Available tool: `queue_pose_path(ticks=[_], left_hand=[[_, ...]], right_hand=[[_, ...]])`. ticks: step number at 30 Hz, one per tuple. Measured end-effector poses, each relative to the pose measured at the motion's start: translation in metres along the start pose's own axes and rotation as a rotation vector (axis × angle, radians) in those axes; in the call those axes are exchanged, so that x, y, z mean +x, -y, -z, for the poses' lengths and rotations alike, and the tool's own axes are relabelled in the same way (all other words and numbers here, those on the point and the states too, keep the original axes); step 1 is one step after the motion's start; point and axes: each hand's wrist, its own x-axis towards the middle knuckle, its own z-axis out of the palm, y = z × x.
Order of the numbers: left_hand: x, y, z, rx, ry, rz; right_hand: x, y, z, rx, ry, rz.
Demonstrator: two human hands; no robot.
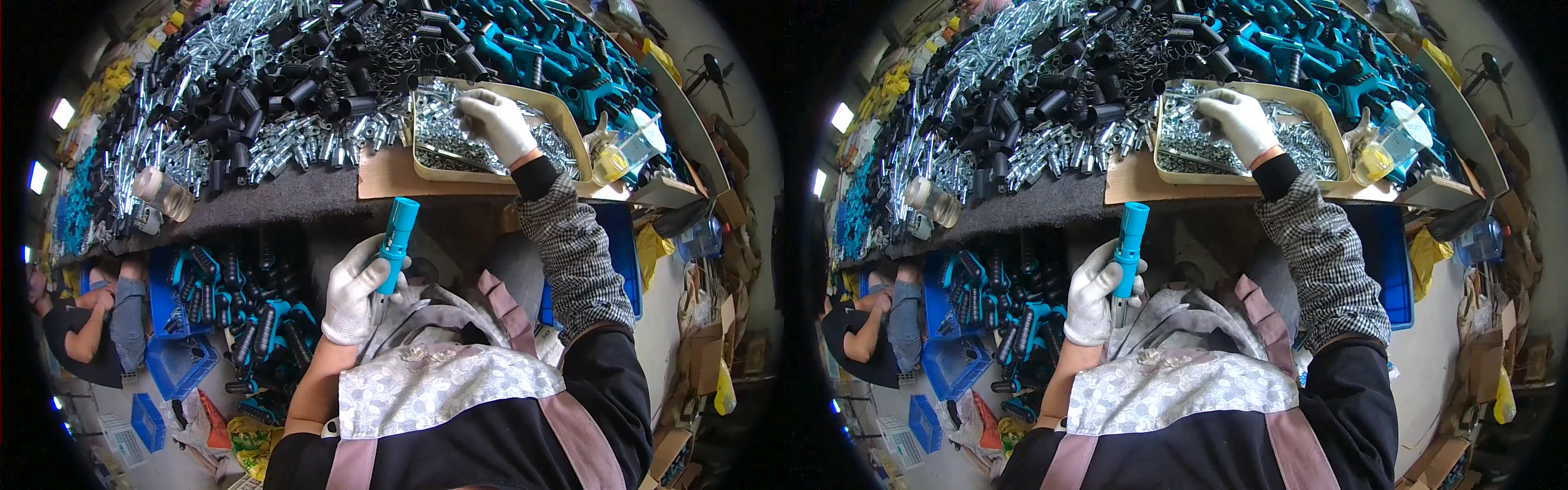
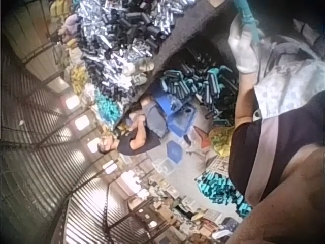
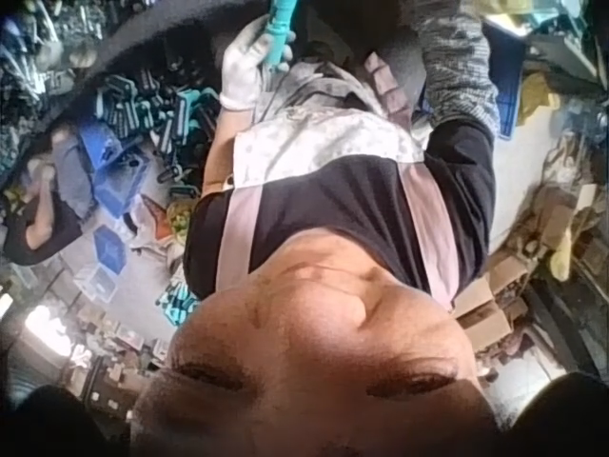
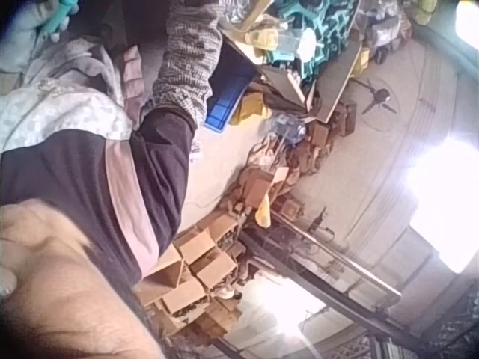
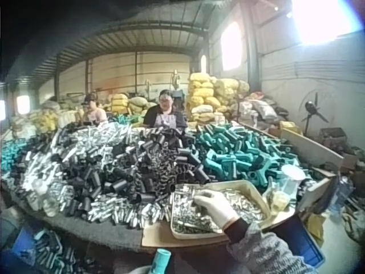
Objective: Assembling plastic tool handles by inserting metal sleeves, springs, and internal components into the housings.
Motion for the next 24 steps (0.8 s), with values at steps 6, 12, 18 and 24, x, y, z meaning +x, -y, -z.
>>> queue_pose_path(ticks=[6, 12, 18, 24], left_hand=[[-0.003, 0.0, -0.001, -0.042, -0.051, 0.017], [0.001, -0.001, -0.003, -0.131, -0.083, 0.016], [0.003, 0.0, -0.014, 0.007, -0.056, -0.035], [0.0, 0.004, -0.014, 0.046, -0.089, -0.067]], right_hand=[[-0.002, 0.003, -0.001, 0.433, 0.155, 0.073], [-0.069, 0.009, -0.045, 0.268, 0.148, -0.003], [-0.139, -0.023, -0.096, 0.103, 0.219, 0.079], [-0.152, -0.043, -0.11, 0.312, 0.152, -0.05]])
